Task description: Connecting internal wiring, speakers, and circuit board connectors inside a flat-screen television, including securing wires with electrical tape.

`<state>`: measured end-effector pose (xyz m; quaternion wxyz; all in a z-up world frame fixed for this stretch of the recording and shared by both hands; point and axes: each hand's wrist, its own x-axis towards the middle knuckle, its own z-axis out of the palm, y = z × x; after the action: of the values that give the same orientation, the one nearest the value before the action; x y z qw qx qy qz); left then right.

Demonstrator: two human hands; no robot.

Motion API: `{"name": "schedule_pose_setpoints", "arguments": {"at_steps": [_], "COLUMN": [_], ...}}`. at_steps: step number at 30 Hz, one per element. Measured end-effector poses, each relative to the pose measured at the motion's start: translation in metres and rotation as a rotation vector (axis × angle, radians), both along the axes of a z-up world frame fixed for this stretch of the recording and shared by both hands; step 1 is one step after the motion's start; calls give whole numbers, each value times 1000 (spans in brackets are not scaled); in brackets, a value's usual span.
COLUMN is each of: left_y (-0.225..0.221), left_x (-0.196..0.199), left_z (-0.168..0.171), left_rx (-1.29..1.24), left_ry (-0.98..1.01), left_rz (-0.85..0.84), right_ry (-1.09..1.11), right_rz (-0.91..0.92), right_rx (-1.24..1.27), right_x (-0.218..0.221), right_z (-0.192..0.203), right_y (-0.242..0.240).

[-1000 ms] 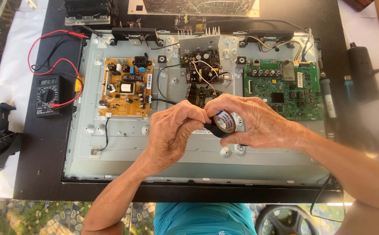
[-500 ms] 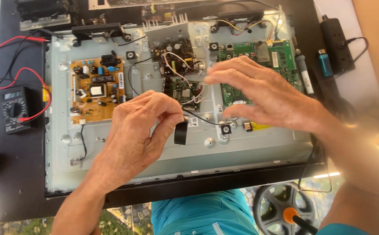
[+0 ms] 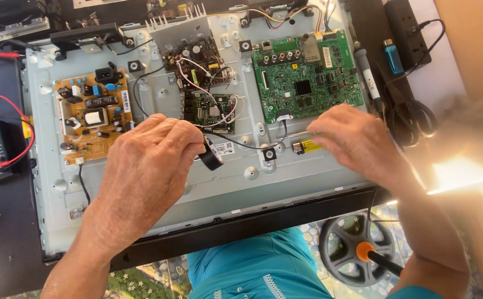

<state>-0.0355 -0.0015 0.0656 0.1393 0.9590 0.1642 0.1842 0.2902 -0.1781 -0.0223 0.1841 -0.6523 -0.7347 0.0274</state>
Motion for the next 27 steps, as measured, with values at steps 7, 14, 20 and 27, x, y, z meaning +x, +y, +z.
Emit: {"name": "schedule_pose_setpoints", "arguments": {"at_steps": [7,14,20,27], "left_y": [10,12,10,13], "left_x": [2,4,-8,-26], "left_z": [-4,-2,23,16], "left_rx": [16,35,-57,-41], "left_ry": [-10,-13,-61,-118], "left_rz": [4,-9,28,41], "right_ry": [-305,-237,-126,55], "right_rz": [-22,-1,21,-48], "right_rx": [-6,86,124,83], "right_x": [-16,-22,-31,-8], "right_z": [-40,-39,-31,-35], "right_y": [-20,-20,-17,-43]}}
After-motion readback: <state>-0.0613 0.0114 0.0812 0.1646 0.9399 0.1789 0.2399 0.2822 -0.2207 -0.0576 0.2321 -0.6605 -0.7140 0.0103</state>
